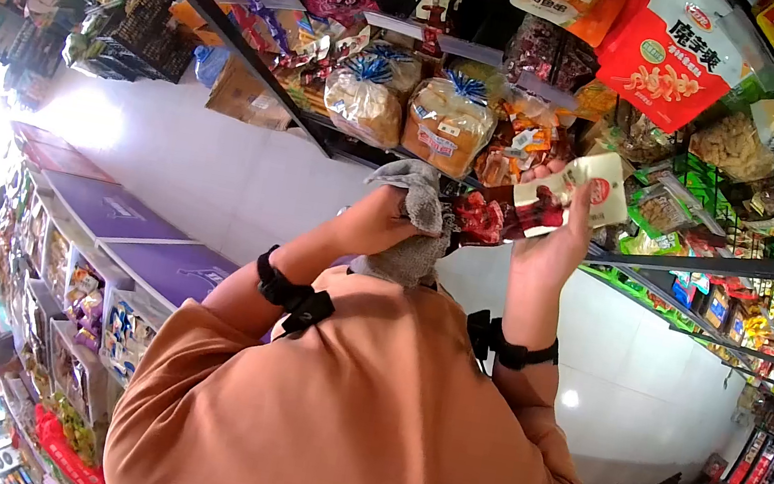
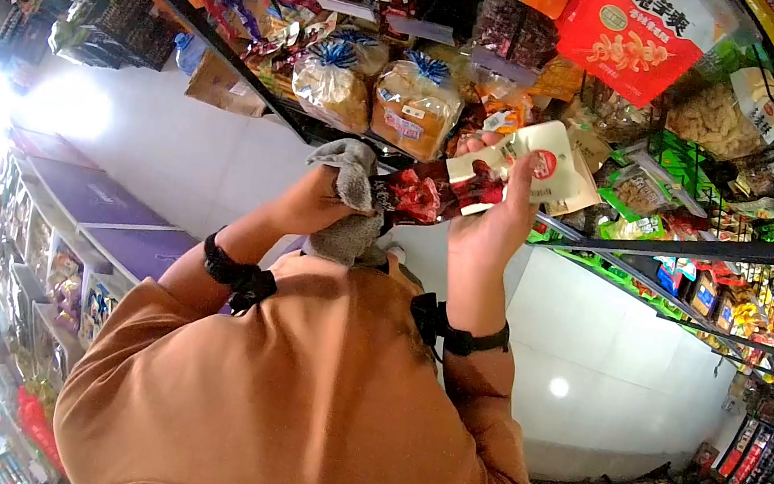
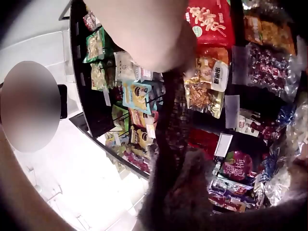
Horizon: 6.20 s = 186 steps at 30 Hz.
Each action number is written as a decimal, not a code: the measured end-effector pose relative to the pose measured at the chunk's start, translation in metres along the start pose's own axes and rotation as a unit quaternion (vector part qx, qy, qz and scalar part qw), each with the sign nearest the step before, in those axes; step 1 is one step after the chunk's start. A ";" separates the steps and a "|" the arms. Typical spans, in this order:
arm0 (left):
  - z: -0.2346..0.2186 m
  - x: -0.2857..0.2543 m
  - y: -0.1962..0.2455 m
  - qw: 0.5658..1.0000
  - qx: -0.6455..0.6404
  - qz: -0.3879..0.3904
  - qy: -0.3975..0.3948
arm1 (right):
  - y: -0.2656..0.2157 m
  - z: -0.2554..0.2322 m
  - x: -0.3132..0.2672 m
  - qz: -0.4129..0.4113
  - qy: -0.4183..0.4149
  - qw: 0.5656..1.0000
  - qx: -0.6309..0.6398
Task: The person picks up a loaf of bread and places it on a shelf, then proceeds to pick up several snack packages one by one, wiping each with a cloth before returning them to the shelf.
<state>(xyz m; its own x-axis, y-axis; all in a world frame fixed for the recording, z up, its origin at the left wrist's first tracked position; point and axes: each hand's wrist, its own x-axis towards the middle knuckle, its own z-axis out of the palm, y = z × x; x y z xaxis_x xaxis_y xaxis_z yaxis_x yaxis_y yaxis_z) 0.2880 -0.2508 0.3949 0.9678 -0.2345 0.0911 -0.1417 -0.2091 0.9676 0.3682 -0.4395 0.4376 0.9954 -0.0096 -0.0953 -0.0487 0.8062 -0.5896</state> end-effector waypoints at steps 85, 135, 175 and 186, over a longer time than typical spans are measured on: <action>-0.050 0.013 0.039 0.921 0.314 0.176 -0.149 | -0.018 -0.017 -0.042 0.023 -0.398 0.477 -0.783; -0.373 -0.111 -0.109 0.958 0.275 0.051 0.056 | 0.232 0.199 -0.074 0.019 -0.410 0.422 -0.808; -0.361 -0.122 -0.153 0.803 -0.360 -0.240 0.410 | 0.298 0.032 0.000 0.259 -0.087 0.819 -0.504; -0.324 -0.178 -0.120 0.722 -0.302 -0.269 0.562 | 0.391 0.043 0.180 0.357 0.023 0.871 -0.335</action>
<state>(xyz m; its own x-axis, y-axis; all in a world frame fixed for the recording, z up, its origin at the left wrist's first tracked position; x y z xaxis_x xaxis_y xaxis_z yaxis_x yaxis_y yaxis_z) 0.2001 0.1235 0.3386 0.4551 0.7146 -0.5312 0.1054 0.5491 0.8291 0.5318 -0.1008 0.2245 0.6872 0.3167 -0.6538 -0.7079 0.0900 -0.7005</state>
